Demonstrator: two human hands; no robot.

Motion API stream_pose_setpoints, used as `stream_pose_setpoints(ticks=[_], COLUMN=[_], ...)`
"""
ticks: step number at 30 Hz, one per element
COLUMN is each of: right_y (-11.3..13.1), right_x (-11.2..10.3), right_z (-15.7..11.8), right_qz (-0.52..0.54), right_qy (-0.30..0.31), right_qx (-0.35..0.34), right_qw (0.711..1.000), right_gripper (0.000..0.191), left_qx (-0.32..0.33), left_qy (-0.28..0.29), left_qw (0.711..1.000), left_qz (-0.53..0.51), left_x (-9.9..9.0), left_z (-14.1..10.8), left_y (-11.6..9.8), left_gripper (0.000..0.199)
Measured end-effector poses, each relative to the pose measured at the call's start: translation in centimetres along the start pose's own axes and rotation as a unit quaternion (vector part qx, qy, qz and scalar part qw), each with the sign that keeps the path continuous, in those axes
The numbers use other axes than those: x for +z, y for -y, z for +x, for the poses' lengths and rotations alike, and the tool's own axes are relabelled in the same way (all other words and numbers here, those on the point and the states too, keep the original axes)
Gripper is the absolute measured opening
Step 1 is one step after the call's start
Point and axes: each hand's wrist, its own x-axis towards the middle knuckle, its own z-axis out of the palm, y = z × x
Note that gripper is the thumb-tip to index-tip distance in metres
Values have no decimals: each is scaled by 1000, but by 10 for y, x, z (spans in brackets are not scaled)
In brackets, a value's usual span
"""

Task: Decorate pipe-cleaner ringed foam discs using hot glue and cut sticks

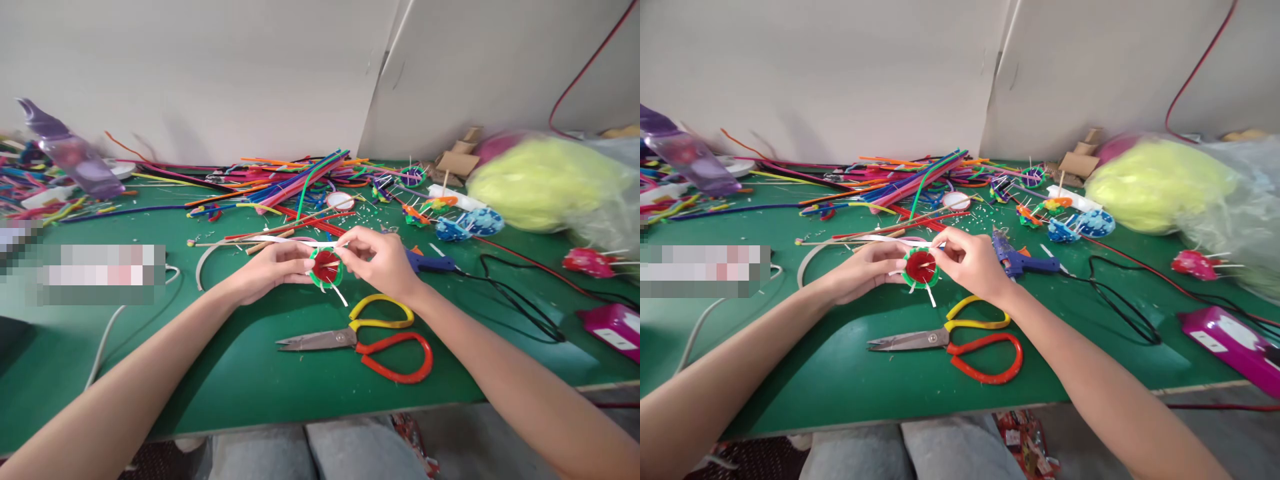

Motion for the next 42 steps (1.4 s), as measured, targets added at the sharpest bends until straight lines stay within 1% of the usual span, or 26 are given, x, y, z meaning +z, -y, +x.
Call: stream_pose_setpoints(ticks=[4,6,9,13,17,20,23,26,29,31,35,39,42], right_y=[0,0,1,3,5,6,6,6,6,5,3,3,3], right_x=[-2,-2,-4,-6,-5,-4,-3,-3,-4,-4,-4,-3,-3], right_z=[1,2,3,4,4,4,4,4,3,3,4,4,5], right_qz=[6,9,5,-15,-27,-24,-23,-13,-6,-1,21,30,17], right_qy=[5,-5,-23,-8,0,7,11,13,5,-7,-20,-23,-19], right_qx=[1,-7,-42,-95,-118,-126,-122,-119,-95,-68,-29,-15,-26], right_qw=[1000,1000,999,995,993,992,992,993,995,998,999,999,999], right_gripper=[5,10,15,11,6,7,10,9,6,8,10,9,8], left_qx=[-1,-1,-2,-8,-22,-36,-40,-39,-40,-38,-9,16,24], left_qy=[-3,-5,-2,6,19,34,56,62,50,38,15,11,16], left_qw=[1000,1000,1000,1000,999,999,998,997,998,999,999,999,999], left_qz=[-6,-11,-20,-27,-16,-4,6,12,6,-4,-27,-37,-42], left_x=[0,-1,-2,-2,1,3,3,2,2,1,-1,-3,-3], left_z=[0,0,0,-1,-3,-4,-5,-5,-4,-4,-1,-1,-1], left_y=[0,1,3,3,0,-2,-3,-3,-2,-1,1,1,1], left_gripper=[23,23,24,27,26,24,25,26,25,26,29,30,30])
